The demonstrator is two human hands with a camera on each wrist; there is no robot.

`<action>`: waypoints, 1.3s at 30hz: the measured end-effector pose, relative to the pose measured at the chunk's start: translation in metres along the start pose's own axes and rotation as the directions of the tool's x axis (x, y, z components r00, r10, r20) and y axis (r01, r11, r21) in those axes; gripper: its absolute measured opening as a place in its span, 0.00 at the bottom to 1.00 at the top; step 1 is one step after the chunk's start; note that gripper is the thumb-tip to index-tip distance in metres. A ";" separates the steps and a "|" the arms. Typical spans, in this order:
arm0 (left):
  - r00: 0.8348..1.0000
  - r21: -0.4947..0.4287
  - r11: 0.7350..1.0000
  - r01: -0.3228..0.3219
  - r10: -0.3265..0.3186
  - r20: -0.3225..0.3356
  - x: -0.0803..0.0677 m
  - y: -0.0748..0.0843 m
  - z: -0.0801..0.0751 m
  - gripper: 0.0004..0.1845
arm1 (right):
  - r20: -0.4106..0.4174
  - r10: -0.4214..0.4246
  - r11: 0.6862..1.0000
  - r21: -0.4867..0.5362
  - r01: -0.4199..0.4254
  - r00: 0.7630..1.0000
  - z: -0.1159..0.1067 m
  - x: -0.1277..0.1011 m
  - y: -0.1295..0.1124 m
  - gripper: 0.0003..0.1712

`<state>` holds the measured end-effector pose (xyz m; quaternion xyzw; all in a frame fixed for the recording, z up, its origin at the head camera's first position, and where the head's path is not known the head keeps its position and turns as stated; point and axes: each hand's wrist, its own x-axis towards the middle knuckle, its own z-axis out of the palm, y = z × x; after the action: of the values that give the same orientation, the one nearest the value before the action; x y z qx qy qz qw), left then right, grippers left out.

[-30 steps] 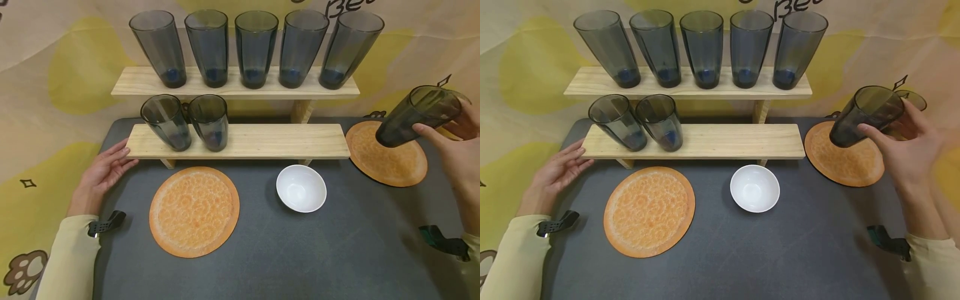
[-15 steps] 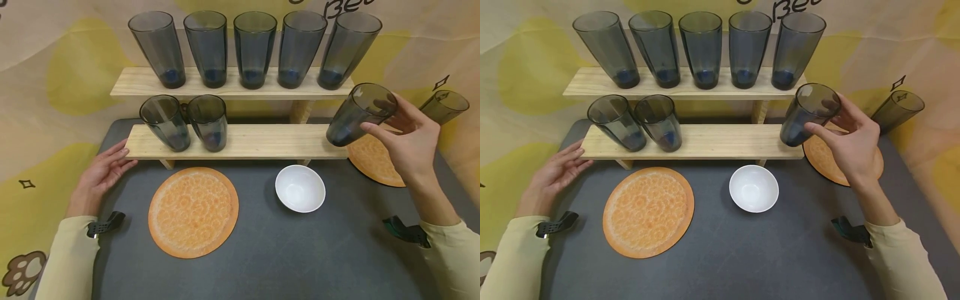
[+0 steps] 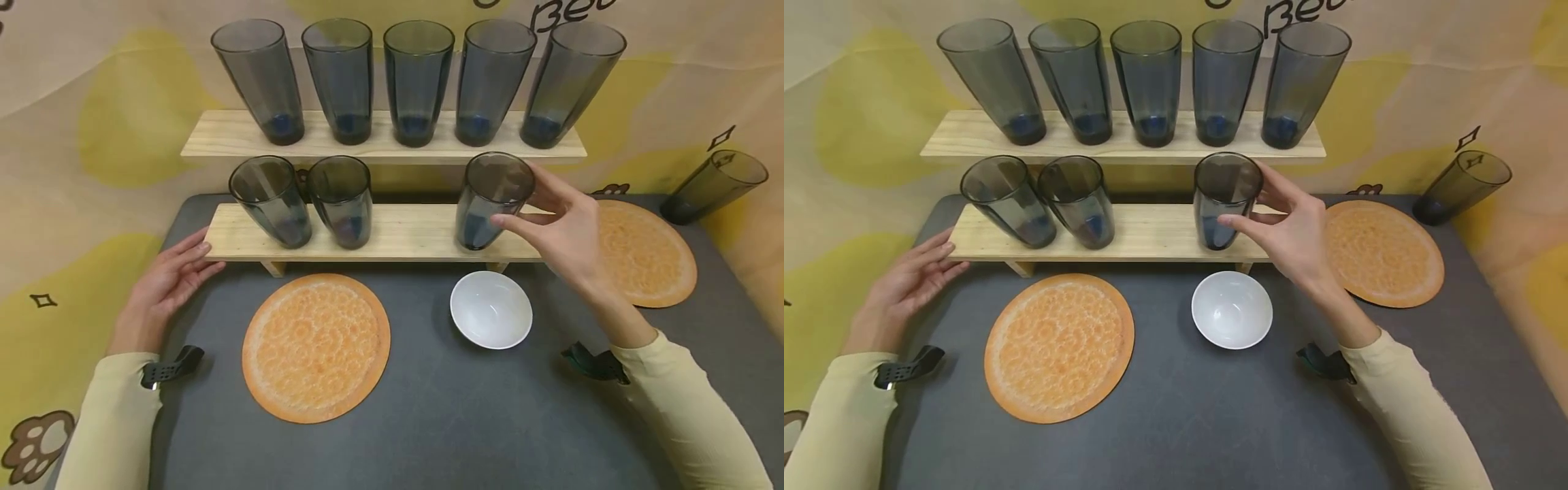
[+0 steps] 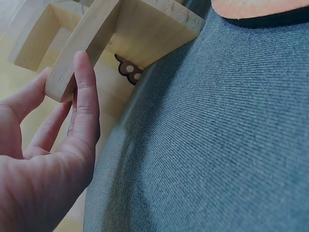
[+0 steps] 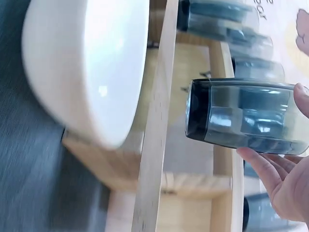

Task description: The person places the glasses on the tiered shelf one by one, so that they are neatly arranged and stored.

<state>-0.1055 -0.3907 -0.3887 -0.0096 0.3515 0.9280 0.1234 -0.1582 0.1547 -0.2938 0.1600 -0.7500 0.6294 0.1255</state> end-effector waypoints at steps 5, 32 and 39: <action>1.000 -0.004 1.000 -0.011 0.011 0.004 -0.001 -0.001 -0.002 0.21 | 0.059 -0.013 0.996 -0.083 0.018 0.998 0.024 0.005 -0.002 0.41; 1.000 -0.015 1.000 -0.008 0.008 0.004 0.001 -0.001 -0.002 0.21 | 0.242 0.072 0.993 -0.109 -0.047 0.967 0.077 0.019 0.003 0.45; 1.000 -0.011 1.000 -0.009 0.009 0.000 0.000 -0.002 -0.002 0.21 | 0.304 0.021 0.970 -0.236 0.054 0.953 0.061 0.016 0.001 0.48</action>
<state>-0.1046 -0.3902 -0.3914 -0.0087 0.3465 0.9304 0.1192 -0.1719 0.0934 -0.2990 0.2446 -0.8301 0.5000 0.0324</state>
